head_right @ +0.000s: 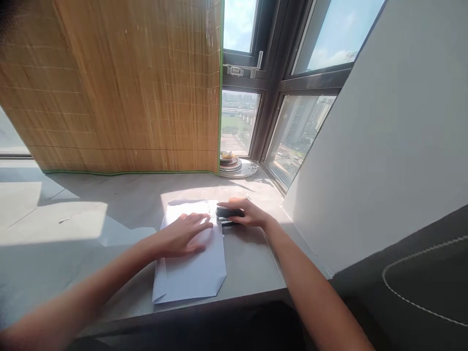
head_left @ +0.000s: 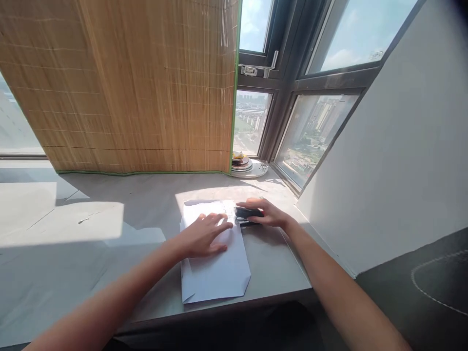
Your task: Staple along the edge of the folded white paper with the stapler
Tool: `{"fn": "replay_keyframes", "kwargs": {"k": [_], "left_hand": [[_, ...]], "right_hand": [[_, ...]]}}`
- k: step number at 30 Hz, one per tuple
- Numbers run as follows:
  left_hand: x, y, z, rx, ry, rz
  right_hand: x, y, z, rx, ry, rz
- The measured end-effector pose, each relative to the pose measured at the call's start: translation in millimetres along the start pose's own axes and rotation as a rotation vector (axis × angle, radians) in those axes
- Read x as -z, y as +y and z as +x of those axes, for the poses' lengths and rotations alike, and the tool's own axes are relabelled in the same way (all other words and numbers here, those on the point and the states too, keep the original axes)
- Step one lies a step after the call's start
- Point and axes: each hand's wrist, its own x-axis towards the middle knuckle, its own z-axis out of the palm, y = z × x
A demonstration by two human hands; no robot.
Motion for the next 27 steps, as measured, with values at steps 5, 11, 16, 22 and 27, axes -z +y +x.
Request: {"fn": "replay_keyframes", "kwargs": {"k": [5,11,16,22,27], "left_hand": [[-3.5,-23,4,-0.008,0.007,0.042],[-13.0,-33,-2,-0.126,0.004,-0.111],[-21.4,-36,-3,-0.112,-0.015,-0.126],[-22.1,-37,-2,-0.105,-0.023,-0.138],[-20.0,-37,-2,-0.088,-0.049,-0.130]], "right_hand": [[-3,8,1,0.010,0.033,0.013],[-6,7,6,-0.008,0.060,-0.020],[-12,-2,10,-0.032,0.044,-0.017],[-19,-11,13,-0.030,0.050,-0.006],[-20,-16,14,-0.049,0.051,-0.024]]}}
